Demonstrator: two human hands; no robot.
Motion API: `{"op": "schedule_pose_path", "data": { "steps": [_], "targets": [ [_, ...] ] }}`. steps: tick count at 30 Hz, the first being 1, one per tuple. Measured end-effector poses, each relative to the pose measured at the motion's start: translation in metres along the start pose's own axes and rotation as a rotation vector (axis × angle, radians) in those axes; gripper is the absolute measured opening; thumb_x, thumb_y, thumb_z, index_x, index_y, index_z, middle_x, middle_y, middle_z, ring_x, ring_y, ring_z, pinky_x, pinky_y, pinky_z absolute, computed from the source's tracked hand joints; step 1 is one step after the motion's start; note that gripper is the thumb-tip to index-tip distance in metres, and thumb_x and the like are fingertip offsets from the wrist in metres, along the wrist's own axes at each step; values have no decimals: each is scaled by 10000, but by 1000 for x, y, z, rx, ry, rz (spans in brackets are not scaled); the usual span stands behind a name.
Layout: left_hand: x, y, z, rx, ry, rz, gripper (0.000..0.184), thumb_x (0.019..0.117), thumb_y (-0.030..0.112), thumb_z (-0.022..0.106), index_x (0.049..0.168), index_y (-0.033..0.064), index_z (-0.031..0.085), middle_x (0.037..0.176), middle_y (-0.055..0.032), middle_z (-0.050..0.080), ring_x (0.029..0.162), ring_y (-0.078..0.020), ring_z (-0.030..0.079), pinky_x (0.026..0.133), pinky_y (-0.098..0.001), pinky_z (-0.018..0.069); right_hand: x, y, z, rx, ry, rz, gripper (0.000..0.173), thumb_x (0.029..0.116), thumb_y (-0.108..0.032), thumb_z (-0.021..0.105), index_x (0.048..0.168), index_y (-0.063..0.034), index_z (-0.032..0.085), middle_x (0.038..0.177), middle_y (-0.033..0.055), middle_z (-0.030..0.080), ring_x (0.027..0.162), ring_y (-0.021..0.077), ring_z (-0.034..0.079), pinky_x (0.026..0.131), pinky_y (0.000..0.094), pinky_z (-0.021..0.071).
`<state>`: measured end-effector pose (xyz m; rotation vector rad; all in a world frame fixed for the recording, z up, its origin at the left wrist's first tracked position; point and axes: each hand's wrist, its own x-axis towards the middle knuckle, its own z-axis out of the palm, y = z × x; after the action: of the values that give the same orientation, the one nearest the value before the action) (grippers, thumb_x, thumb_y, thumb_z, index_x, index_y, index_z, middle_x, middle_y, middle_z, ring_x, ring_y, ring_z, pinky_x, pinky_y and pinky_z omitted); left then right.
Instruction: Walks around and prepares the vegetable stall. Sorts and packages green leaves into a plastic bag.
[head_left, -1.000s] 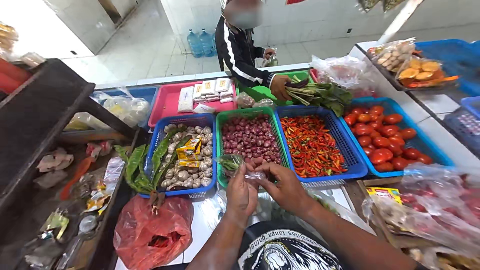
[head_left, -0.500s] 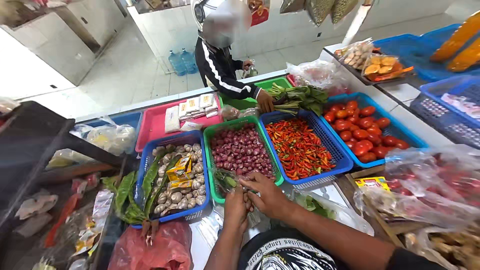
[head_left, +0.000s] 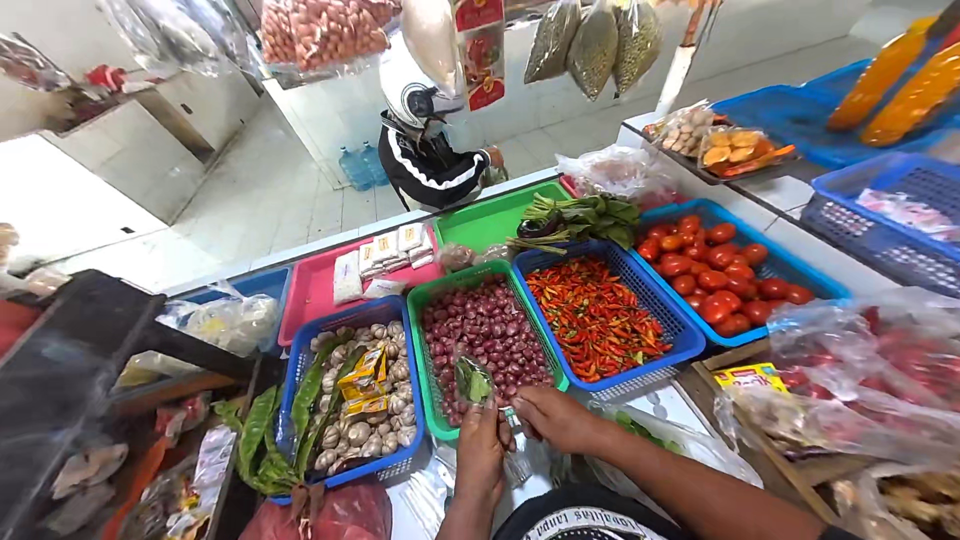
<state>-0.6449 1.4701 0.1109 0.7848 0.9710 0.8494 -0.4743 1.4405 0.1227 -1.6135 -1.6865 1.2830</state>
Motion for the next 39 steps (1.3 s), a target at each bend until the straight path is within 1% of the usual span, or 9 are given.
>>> {"op": "schedule_pose_path", "data": {
  "steps": [3,8,12,15,18,20,28,33,39],
  "targets": [
    [1,6,-1,32,-57,-23,291,1120,220,379,1053,9,568,720,-58,576,532,-128,537,519,-282,518,-5,8,4,543,27,115,290,1113,-302,420,1125,-53,569,792,33,630,617,115,608,582,274,529],
    [0,29,-8,101,-331,-8,179,1045,197,525,1084,29,573,762,-57,606,588,-128,571,579,-300,540,-13,-3,-8,1001,141,90,188,1030,-120,591,1189,-25,626,940,67,673,746,138,645,700,295,571],
    [4,59,-11,682,-528,68,240,1055,246,515,1169,46,585,798,-38,622,635,-136,587,625,-317,540,-26,-3,-10,265,429,-377,165,1000,-156,651,1102,-70,749,1023,22,742,898,85,703,838,271,607],
    [6,85,3,1272,-662,142,276,1039,304,475,1078,67,611,763,-51,602,645,-184,603,638,-407,543,-28,3,-9,-369,673,-821,137,1011,-207,636,1021,-189,772,999,-18,745,1058,143,674,966,350,559],
    [3,102,22,1585,-797,121,322,1041,333,452,1048,56,617,848,-112,621,797,-272,641,740,-513,539,-31,5,-13,-460,624,-955,122,1019,-179,639,1000,-174,760,1021,-7,746,1254,233,616,1170,477,441],
    [3,106,31,1696,-848,113,322,1038,324,451,1078,53,620,894,-130,642,850,-303,659,763,-551,539,-28,10,-13,-401,548,-989,118,1019,-144,633,1002,-117,746,1030,42,746,1264,257,631,1181,499,447],
    [-1,87,55,1932,-652,245,378,975,375,539,1224,117,657,1222,-121,653,1080,-310,674,876,-548,571,-27,28,3,31,526,-703,126,1000,-132,617,1027,-64,720,1023,54,720,997,129,690,904,298,595],
    [7,55,54,1717,-309,947,124,944,188,643,938,78,700,987,-100,668,877,-248,691,758,-410,609,-28,19,-9,560,541,-322,170,1017,-113,593,1129,-32,691,988,45,720,776,105,675,694,268,588],
    [6,32,58,1495,-210,1157,68,930,138,665,905,87,704,986,-92,685,927,-231,690,805,-385,606,-27,3,-21,620,600,-100,279,969,-134,681,1231,-37,679,1105,55,739,920,106,716,838,275,608]
  ]
}}
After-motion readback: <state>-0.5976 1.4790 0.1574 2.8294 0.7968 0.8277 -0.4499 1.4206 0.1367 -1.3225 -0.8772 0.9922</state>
